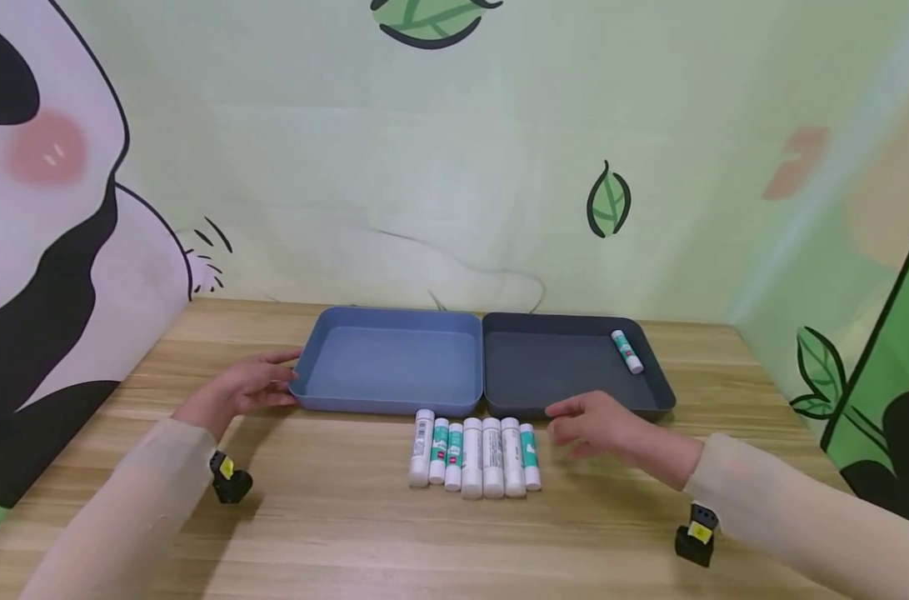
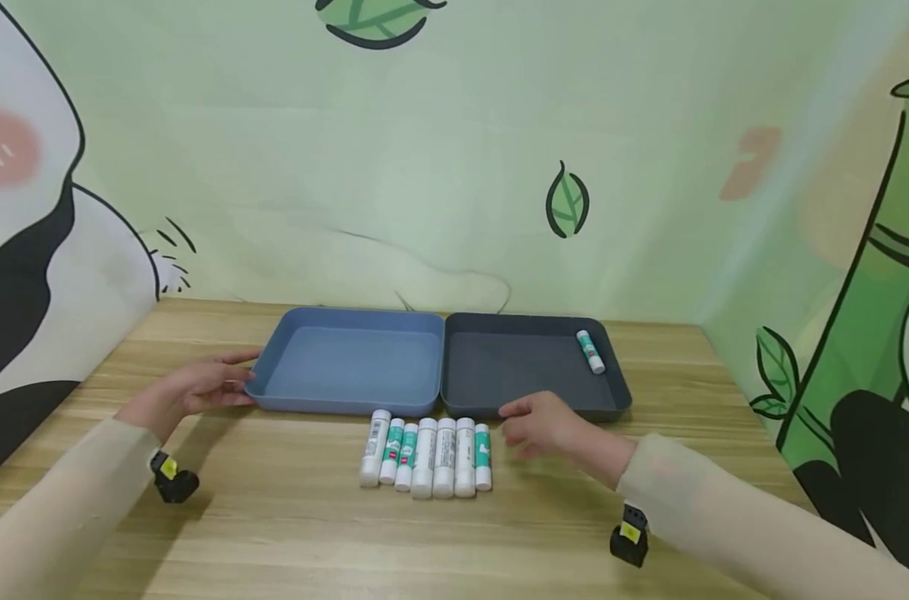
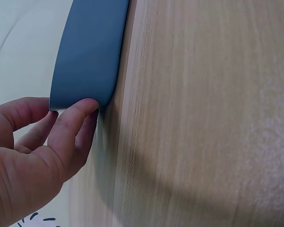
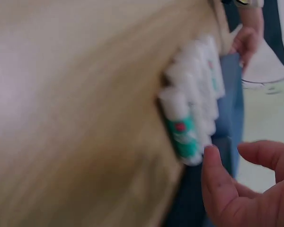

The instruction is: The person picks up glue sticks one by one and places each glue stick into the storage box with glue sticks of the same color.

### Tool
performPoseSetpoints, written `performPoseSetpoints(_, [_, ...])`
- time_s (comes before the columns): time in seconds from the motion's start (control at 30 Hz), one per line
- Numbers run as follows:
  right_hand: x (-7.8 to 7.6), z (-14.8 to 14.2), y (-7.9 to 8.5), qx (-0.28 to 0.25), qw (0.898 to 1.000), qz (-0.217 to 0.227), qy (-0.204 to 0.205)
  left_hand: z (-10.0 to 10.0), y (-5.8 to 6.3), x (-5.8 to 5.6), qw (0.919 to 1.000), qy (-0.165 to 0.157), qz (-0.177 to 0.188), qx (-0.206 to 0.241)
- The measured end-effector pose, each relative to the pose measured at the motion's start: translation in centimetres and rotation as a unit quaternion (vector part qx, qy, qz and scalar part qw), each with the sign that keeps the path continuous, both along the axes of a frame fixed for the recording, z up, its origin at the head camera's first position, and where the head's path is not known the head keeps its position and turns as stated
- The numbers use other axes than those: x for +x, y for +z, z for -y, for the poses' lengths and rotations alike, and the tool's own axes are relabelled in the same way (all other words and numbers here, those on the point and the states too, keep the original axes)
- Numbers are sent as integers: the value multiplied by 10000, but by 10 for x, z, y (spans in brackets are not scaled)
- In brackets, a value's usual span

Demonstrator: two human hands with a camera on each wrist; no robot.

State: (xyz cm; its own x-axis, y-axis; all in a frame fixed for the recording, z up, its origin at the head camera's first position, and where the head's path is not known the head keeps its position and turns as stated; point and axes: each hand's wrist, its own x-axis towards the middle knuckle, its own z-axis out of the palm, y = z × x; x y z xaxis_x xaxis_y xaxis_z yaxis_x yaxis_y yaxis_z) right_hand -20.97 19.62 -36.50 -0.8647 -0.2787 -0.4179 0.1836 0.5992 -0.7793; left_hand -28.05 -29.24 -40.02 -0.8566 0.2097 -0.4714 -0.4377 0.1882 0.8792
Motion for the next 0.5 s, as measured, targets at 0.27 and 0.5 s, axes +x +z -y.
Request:
performPoseSetpoints(0.27, [5, 10, -24, -406, 9977, 122, -531, 1, -1, 0, 9999, 36, 135, 55])
performPoseSetpoints(0.5, [8, 19, -32, -700, 9942, 198, -790, 2, -1, -1, 9997, -13, 172, 147])
